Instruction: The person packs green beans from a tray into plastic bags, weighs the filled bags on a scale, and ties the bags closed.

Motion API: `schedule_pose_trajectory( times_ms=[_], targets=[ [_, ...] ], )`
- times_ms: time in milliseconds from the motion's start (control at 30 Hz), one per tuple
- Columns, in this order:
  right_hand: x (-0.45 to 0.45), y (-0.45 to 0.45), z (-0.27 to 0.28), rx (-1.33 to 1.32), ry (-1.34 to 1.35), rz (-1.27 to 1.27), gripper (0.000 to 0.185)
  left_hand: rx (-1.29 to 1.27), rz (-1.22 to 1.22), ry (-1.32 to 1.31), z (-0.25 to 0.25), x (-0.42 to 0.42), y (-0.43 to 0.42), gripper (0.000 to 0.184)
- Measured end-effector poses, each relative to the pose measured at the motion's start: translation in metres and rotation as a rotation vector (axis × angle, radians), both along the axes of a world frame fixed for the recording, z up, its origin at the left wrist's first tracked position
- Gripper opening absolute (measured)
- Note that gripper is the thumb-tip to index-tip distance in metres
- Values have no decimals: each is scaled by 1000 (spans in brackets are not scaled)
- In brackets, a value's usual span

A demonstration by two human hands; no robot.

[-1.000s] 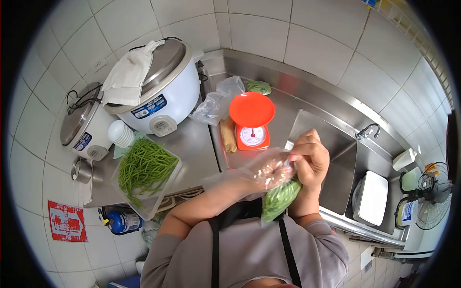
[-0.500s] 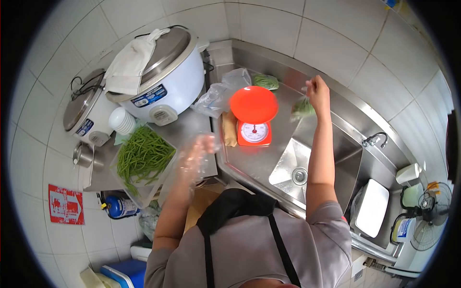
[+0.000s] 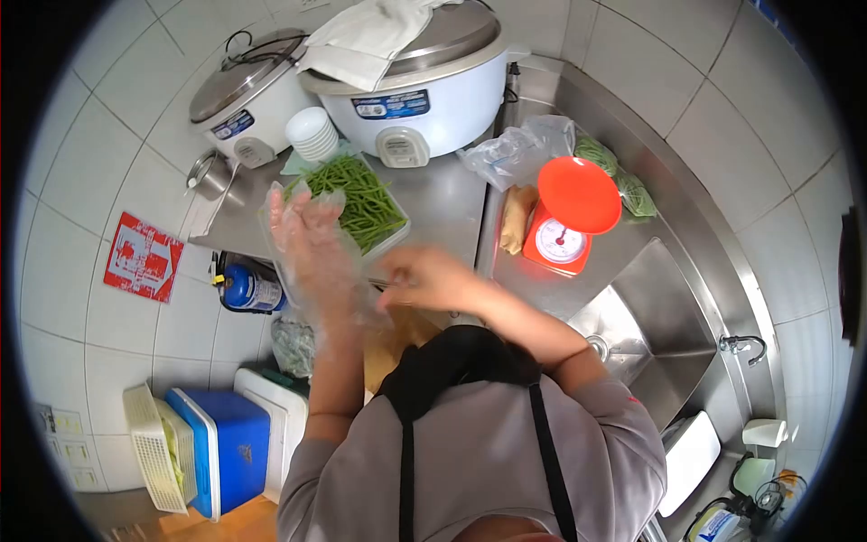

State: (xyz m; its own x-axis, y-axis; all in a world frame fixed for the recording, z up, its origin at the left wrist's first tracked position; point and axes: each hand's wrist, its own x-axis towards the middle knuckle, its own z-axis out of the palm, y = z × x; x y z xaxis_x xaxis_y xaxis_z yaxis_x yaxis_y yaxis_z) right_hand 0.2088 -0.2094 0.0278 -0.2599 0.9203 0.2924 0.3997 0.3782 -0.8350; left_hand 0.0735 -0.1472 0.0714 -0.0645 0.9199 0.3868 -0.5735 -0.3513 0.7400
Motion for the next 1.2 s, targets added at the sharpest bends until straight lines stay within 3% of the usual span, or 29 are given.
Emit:
schedule_pose_trajectory(
  times_ms=[33, 100, 167, 233, 333, 400, 467, 500, 533, 567, 600, 633, 700, 733, 833, 900, 933, 1033, 1133, 1200],
  targets=[
    [-24, 4, -6, -4, -101, 80, 36, 127, 41, 9, 0, 0, 2, 51],
    [-49, 10, -25, 86, -5, 181, 32, 384, 118, 24, -5, -2, 11, 51],
    [-56, 19, -38, 272, -41, 249, 30, 410, -461, -871, -18, -37, 42, 50],
    [-50, 30, -39, 208, -34, 349, 26, 393, -565, -1126, -19, -53, 49, 49],
    [-17, 61, -41, 53, 33, 583, 21, 382, -10, -543, -8, -72, 45, 50],
    [27, 91, -59, 53, -138, 174, 16, 353, 353, -139, -2, -86, 44, 50],
    [89, 119, -103, 394, -664, -640, 25, 374, 480, 20, -6, -121, 53, 51],
    [119, 132, -122, 362, -1013, -943, 33, 380, 544, 102, -8, -136, 55, 52],
    [143, 137, -141, 312, -981, -1084, 37, 263, 615, 247, -10, -140, 55, 51],
    [151, 136, -132, -123, -961, -1111, 40, 148, 673, 400, -12, -144, 55, 51],
    [166, 138, -144, -155, -942, -1047, 27, 71, 547, 298, -27, -149, 64, 49],
    [158, 138, -138, -159, -907, -990, 24, -1, 419, 193, -33, -152, 69, 48],
    [148, 134, -109, -150, -839, -888, 19, -224, 360, 318, -39, -142, 69, 48],
    [137, 130, -91, -73, -571, -771, 15, -343, 324, 380, -43, -134, 67, 48],
    [86, 96, -16, -127, 650, -207, 18, -468, -66, 470, -75, -117, 75, 53],
    [70, 84, 6, -86, 1016, -27, 22, -489, -354, 405, -85, -96, 76, 59],
    [68, 84, 10, -102, 1125, 80, 23, -489, -479, 368, -85, -89, 76, 62],
    [53, 93, 3, -114, 1191, 89, 24, -495, -872, 23, -72, -80, 75, 60],
    [49, 109, -20, -203, 1155, 83, 26, -603, -826, 67, -72, -82, 90, 54],
    [37, 119, -21, -187, 1030, 12, 25, -468, -640, 291, -79, -89, 104, 41]
  ],
)
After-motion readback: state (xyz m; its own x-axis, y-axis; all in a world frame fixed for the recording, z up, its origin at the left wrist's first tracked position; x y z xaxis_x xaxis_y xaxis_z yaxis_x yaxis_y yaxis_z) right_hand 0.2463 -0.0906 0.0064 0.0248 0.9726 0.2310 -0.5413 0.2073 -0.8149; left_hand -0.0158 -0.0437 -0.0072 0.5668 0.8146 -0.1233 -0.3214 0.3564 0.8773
